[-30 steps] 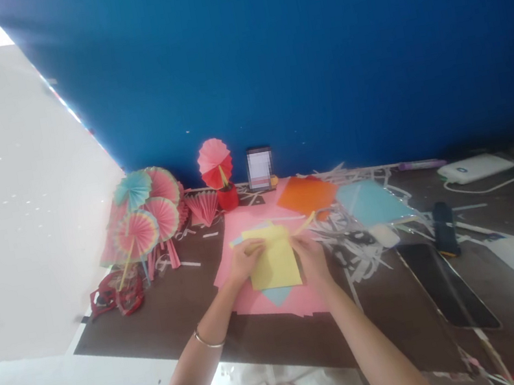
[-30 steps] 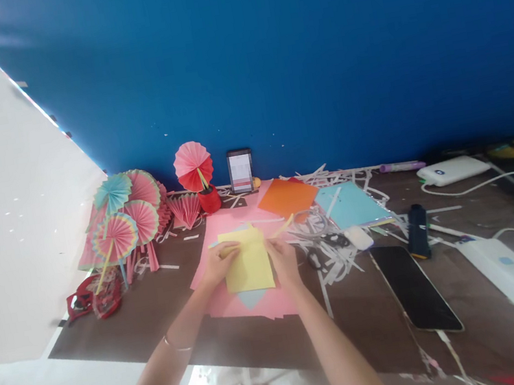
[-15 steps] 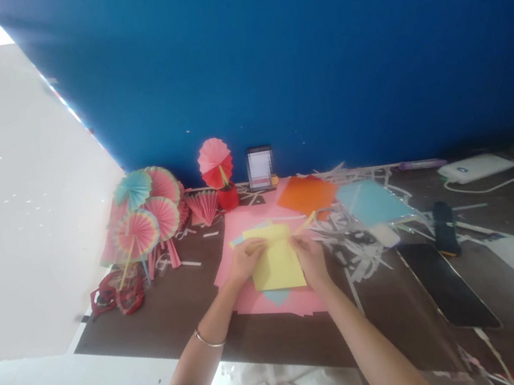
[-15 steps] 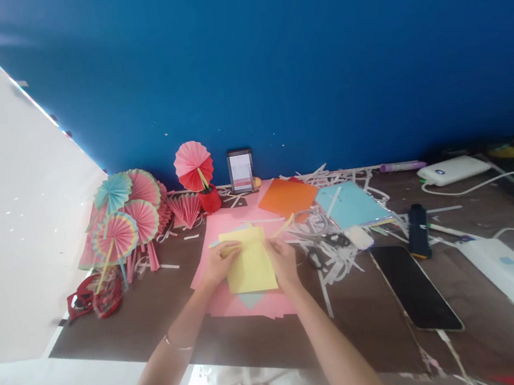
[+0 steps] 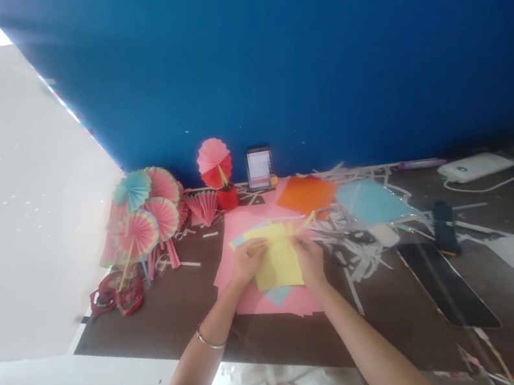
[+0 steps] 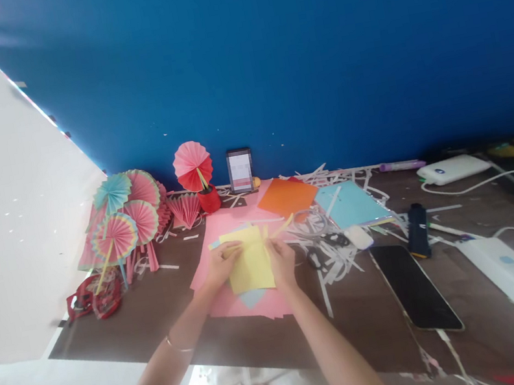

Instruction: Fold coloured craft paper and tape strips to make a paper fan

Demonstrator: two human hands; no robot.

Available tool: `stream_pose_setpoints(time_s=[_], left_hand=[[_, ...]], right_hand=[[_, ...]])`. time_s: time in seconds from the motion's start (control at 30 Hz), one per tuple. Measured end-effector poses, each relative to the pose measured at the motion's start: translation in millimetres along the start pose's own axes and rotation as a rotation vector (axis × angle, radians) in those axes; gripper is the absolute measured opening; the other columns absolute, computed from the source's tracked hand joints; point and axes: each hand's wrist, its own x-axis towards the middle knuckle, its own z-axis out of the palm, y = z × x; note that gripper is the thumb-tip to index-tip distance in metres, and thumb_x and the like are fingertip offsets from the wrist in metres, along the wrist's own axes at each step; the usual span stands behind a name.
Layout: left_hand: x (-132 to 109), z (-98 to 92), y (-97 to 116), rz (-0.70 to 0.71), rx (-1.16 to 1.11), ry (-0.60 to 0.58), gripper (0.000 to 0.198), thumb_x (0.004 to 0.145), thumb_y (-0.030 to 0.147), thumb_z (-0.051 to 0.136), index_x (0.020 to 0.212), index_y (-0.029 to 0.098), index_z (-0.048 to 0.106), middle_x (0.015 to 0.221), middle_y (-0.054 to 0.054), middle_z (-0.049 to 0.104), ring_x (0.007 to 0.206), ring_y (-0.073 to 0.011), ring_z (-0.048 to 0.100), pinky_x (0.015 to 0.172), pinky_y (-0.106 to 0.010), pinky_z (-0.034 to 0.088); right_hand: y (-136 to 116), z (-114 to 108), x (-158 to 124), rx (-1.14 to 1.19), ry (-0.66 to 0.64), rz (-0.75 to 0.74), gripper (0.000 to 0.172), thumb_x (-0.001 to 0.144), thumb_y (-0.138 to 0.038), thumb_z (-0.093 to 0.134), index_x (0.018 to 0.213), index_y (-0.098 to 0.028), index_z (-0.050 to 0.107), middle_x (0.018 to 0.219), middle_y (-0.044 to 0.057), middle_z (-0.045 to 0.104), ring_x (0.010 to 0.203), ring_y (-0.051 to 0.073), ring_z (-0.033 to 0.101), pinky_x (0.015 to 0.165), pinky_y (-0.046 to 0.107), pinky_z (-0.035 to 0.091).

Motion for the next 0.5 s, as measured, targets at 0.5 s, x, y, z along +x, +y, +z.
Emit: stream_pose_setpoints(time_s=[0.5], left_hand=[[-0.4,-1.5,0.5,0.002,-0.012,0.020,0.018,0.074,0.020,0.062,0.090,0.017,0.069,0.101,-0.009,0.068,0.095,-0.0194,0.063,0.088,-0.035,0.046]], right_hand=[[-1.0,-3.1,2.5,-0.072,-0.065,-0.046,0.034,0.062,-0.047,0.065,0.069,-0.013,0.068,0.068,0.004,0.066,0.063,0.018,0.056,0.056,0.028,0.042]])
